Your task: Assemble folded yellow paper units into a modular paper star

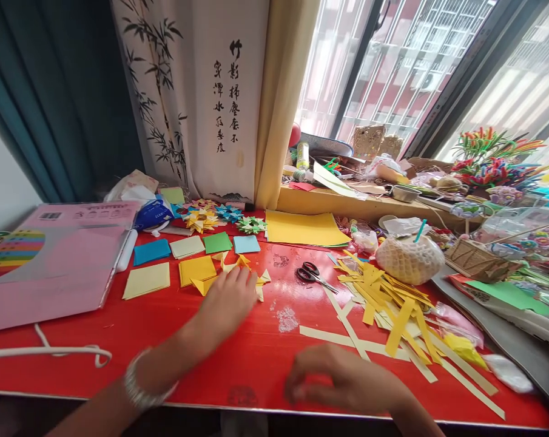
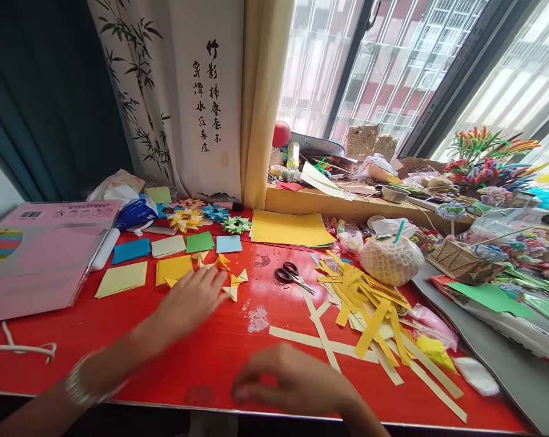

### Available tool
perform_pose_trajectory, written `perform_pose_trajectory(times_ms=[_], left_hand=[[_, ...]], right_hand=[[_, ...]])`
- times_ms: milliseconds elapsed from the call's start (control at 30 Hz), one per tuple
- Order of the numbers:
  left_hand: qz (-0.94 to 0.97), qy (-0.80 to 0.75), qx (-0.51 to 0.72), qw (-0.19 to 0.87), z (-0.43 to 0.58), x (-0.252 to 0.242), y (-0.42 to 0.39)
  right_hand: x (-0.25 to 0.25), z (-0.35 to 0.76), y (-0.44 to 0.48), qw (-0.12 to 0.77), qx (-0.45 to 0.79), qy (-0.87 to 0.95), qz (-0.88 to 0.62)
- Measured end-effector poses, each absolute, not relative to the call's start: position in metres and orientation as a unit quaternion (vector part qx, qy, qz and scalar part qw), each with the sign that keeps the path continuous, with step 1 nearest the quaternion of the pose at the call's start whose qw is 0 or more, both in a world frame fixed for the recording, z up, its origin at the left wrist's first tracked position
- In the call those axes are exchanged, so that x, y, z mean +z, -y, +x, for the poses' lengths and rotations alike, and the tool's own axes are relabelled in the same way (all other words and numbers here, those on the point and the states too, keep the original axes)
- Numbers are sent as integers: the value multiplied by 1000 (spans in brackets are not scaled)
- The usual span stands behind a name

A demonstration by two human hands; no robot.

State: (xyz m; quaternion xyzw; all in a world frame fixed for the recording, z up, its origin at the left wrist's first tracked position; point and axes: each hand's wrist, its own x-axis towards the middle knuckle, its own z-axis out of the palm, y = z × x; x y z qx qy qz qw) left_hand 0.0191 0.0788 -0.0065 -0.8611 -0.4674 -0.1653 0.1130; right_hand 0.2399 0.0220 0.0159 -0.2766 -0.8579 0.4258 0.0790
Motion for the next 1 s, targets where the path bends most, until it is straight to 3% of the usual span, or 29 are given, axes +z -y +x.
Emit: perform_pose_trajectory(times_ms=[67, 267, 433, 533, 667, 1000], left_hand=[[-814, 505, -149, 244, 25, -18, -122], [-810, 490, -146, 286, 17, -37, -176], [-834, 402, -177, 334, 20, -42, -165], [-852, 330, -204, 351, 28, -48, -162], [-869, 307, -244, 300, 31, -54, -162], [-888, 225, -332, 224, 29, -50, -156]], right_hand=[[14, 232, -54, 133, 492, 796, -326], [-30, 220, -132, 344, 546, 621, -445], [-47, 210, -148, 421, 561, 566, -432], [-51, 204, -147, 430, 530, 605, -409], [-54, 202, -147, 411, 489, 658, -399], [-45, 207, -141, 329, 531, 695, -356]])
